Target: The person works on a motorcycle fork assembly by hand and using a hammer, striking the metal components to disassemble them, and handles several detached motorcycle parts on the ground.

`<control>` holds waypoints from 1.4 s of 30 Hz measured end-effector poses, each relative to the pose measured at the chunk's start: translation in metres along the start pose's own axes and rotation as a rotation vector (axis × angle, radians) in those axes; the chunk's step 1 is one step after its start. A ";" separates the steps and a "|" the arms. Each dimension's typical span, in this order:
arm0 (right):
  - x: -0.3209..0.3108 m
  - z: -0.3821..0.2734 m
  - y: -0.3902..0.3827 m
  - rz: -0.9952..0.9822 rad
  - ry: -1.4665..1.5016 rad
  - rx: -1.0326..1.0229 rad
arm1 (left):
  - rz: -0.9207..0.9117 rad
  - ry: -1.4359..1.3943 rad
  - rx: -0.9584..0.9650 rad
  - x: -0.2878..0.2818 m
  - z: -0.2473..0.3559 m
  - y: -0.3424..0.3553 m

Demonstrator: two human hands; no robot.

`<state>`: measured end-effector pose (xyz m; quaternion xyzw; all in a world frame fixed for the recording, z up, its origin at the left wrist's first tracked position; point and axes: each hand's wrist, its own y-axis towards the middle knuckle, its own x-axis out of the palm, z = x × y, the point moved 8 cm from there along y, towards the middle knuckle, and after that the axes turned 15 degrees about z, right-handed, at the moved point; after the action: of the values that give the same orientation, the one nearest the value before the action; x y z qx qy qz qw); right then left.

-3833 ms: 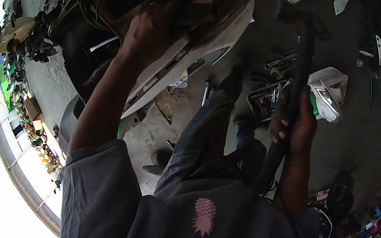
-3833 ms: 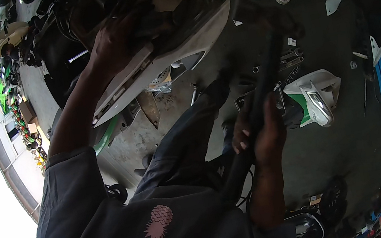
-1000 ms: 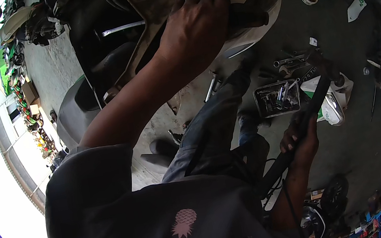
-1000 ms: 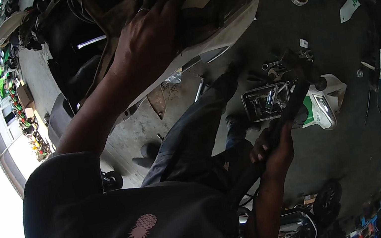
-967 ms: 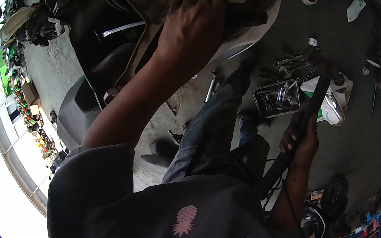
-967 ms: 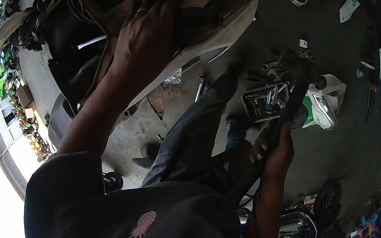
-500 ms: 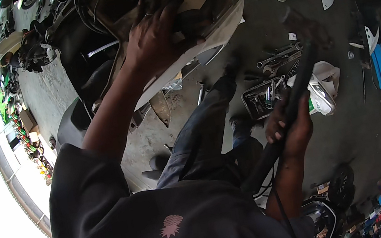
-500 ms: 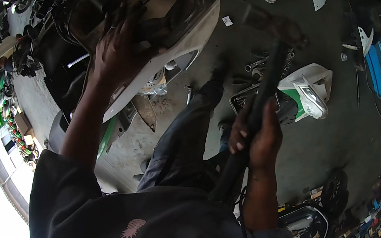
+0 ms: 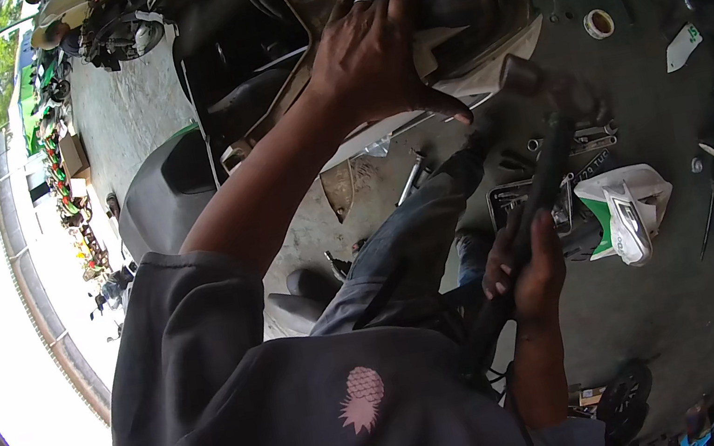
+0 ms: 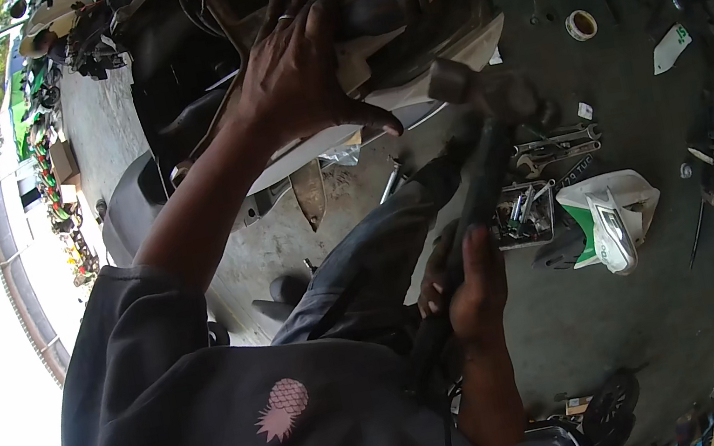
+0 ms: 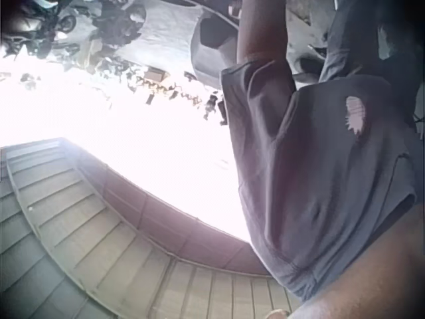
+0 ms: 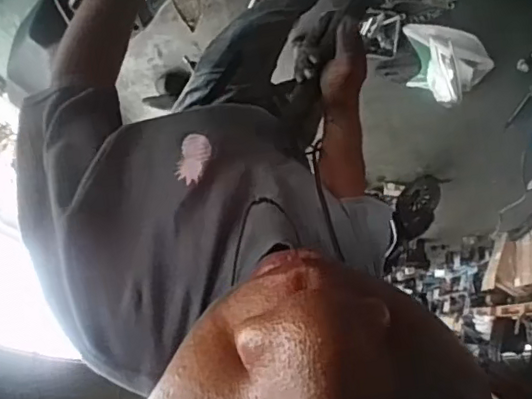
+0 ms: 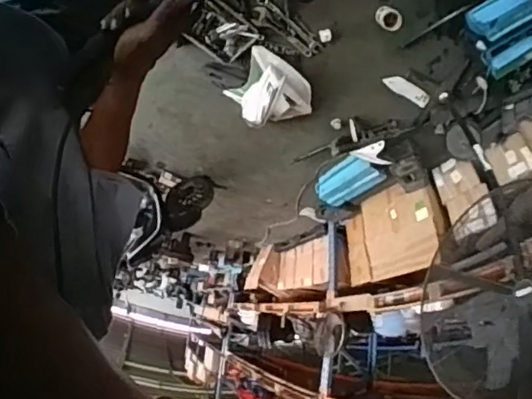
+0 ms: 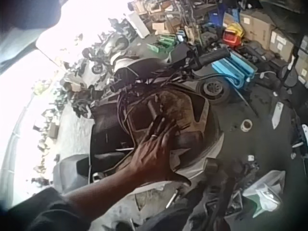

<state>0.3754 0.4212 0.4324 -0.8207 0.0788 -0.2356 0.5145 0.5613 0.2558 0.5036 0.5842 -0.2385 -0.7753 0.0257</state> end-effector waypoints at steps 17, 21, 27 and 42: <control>-0.088 -0.005 0.012 0.185 0.084 -0.005 | -0.311 -0.261 0.046 0.010 0.059 0.019; -0.095 0.003 0.014 0.207 0.119 0.056 | -0.238 -0.605 0.167 -0.029 0.122 0.028; -0.080 -0.008 0.002 0.200 0.070 -0.019 | -0.051 -0.531 0.349 -0.097 0.150 0.029; -0.076 0.002 0.003 0.207 0.039 -0.013 | 0.024 -0.103 0.018 -0.043 0.002 -0.003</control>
<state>0.3097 0.4492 0.4055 -0.8066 0.1749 -0.1966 0.5293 0.5735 0.2729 0.5409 0.5407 -0.2534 -0.8020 0.0176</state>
